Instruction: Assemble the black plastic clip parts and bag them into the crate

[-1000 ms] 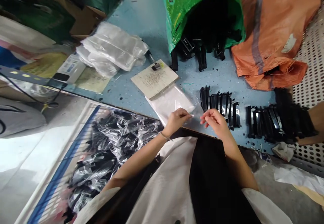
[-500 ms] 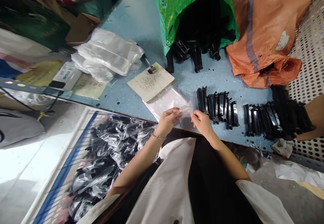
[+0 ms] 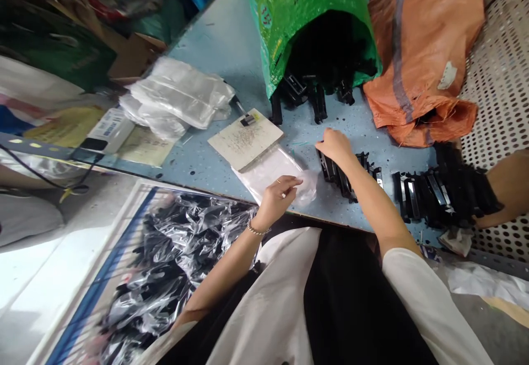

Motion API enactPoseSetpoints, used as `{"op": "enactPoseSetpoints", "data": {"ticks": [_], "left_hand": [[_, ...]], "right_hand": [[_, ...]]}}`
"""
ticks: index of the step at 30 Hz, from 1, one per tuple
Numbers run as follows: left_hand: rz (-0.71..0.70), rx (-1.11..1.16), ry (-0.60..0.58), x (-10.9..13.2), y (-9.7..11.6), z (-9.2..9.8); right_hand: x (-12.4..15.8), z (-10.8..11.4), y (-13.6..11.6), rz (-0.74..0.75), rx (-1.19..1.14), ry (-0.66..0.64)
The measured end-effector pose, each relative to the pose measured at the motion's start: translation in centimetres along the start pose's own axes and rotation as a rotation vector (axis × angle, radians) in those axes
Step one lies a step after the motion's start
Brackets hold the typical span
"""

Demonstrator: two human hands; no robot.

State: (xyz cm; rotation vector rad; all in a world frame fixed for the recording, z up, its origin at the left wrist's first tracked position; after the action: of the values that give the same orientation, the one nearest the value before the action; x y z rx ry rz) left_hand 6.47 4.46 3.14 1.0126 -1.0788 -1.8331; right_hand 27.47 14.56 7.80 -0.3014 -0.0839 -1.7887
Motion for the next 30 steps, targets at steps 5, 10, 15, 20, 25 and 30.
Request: {"op": "enactPoseSetpoints", "data": {"ticks": [5, 10, 15, 20, 25, 30], "left_hand": [[0.027, 0.062, -0.043, -0.2, 0.5, -1.7], [0.065, 0.017, -0.019, -1.5, -0.3, -0.1], [0.030, -0.343, 0.272, -3.1, 1.4, 10.3], [-0.250, -0.687, 0.346, -2.9, 5.8, 12.8], [-0.211, -0.631, 0.083, -3.3, 2.2, 5.4], [-0.092, -0.375, 0.067, -3.5, -1.3, 0.4]], "right_hand": [[0.8, 1.0, 1.3, 0.043, -0.029, 0.072], [-0.1, -0.9, 2.5, 0.109, -0.133, -0.010], [-0.1, -2.4, 0.8, 0.373, 0.002, -0.016], [-0.2, -3.2, -0.8, 0.690, 0.246, -0.164], [1.0, 2.9, 5.3, 0.507, -0.059, 0.043], [9.8, 0.3, 9.0, 0.248, -0.891, -0.186]]}}
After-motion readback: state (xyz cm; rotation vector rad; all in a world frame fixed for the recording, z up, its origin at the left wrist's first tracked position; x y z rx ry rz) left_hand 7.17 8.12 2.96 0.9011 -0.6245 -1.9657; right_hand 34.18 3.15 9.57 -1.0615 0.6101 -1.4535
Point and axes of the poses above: each hand's wrist, its own x-axis away from the middle knuckle, its own z-axis out of the back of the hand, y = z × x, the point moved 6 cm from there along -x, towards the middle knuckle, and after that the axes turned 3 degrees about x, right-handed, at the moved point
